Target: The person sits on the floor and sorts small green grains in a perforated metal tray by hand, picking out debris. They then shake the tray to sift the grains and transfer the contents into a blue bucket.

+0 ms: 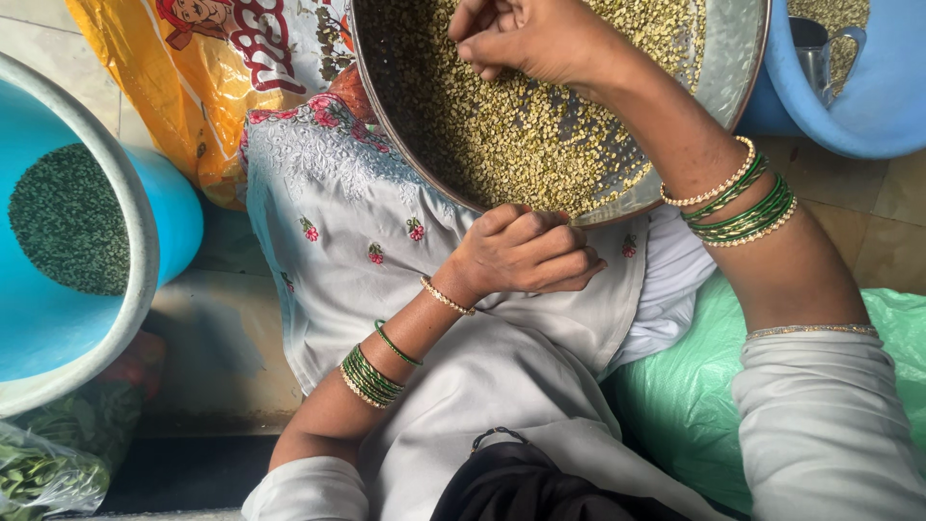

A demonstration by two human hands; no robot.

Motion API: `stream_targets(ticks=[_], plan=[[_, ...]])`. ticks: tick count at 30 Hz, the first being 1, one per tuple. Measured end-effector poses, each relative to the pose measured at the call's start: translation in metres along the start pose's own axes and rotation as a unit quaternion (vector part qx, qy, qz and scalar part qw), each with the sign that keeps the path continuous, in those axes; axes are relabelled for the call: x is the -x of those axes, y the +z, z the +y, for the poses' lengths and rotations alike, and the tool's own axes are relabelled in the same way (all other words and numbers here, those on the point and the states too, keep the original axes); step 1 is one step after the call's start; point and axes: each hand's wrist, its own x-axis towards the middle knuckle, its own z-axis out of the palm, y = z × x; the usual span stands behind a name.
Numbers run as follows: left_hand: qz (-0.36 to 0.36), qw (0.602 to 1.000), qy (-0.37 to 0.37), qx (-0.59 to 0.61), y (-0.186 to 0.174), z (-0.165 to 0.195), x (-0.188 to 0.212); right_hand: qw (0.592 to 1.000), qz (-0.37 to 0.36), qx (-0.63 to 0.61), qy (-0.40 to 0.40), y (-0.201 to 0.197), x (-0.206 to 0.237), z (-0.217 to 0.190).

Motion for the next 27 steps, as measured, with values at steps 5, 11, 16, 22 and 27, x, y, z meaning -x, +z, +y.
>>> stream_targets(ticks=[5,11,16,22,27], plan=[[-0.002,1.000,-0.002,-0.001,-0.002,-0.003,0.001,0.984,0.006,0.146,-0.105,0.012,-0.008,0.001],[0.002,1.000,-0.004,0.002,-0.004,-0.006,0.001,0.974,0.015,0.212,-0.081,0.021,-0.012,-0.003],[0.000,1.000,-0.001,0.005,-0.004,-0.006,0.001,0.959,0.024,0.264,-0.101,0.023,-0.010,-0.008],[-0.003,1.000,0.000,0.004,-0.005,-0.006,0.003,0.955,0.030,0.283,-0.077,0.022,-0.007,-0.006],[-0.007,1.000,0.004,0.010,-0.005,-0.003,0.004,0.993,0.018,0.102,-0.052,0.003,-0.004,0.004]])
